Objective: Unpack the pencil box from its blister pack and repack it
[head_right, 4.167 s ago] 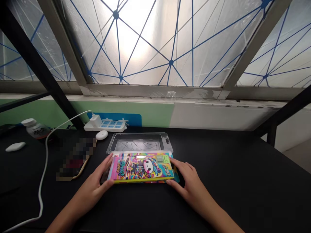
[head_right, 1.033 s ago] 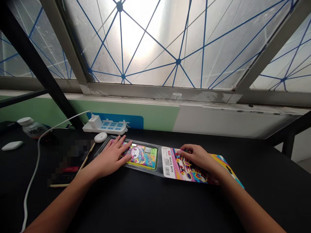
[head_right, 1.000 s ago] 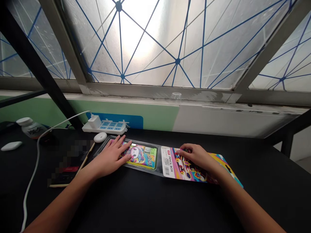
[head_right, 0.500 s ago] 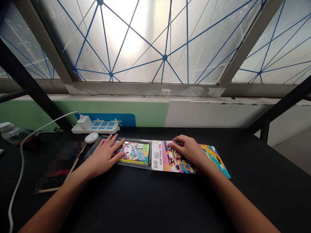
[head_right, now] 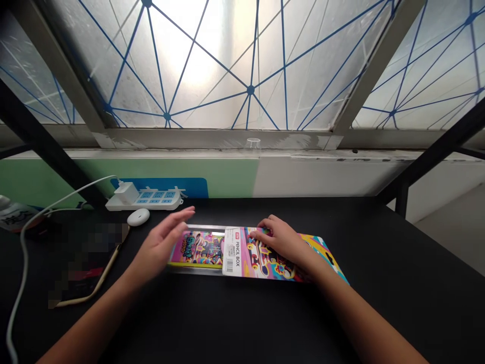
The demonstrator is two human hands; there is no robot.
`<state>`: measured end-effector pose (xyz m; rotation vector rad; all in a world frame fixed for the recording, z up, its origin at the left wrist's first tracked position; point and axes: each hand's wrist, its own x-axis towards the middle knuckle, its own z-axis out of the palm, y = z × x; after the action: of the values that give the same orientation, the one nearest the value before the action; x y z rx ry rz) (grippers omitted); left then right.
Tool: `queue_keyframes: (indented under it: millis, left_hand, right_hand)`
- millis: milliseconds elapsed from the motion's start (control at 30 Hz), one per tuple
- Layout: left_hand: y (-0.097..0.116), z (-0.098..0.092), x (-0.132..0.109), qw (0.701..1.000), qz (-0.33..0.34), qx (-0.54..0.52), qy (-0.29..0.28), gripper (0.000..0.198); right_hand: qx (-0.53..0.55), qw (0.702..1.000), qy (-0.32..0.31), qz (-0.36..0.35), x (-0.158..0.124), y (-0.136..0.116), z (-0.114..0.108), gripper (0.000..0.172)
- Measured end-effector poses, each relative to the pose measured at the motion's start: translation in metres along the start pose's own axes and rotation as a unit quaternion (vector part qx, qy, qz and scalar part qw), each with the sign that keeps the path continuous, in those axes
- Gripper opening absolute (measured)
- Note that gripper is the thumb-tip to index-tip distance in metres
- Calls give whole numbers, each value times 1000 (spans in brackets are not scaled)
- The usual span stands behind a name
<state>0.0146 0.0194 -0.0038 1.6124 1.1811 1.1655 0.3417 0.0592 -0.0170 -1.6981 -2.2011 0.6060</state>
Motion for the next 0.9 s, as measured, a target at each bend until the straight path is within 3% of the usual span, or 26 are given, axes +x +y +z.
queue_keyframes:
  millis: [67,133,300,500,633,800,900]
  left_hand:
    - [-10,-8,9,994,0,-36,104,35]
    - [-21,-11,15,985,-26,-83,149,37]
    - [-34,-1,16,977,-43,-159,138,42]
    - [-28,-3,18,964,-56,-211,151,49]
    - [-29,-12,21,985,-30,-88,142,57]
    - [-31,-16,12,995,-24,66,66,43]
    - [-27,-7,5,960,26,275,-33,57]
  right_hand:
    - [13,999,-28,-15,0,6,-4,48]
    - [25,997,-63,-30,0,12,-7,52]
    - [25,995,-91,-34,2,15,-12,62]
    - [13,993,-109,-44,16,-12,-6,61]
    - [-11,993,-117,-34,31,-36,0,53]
    - [-17,993,-116,-3,39,-45,5,54]
    - [-21,996,-90,9,38,-42,9,59]
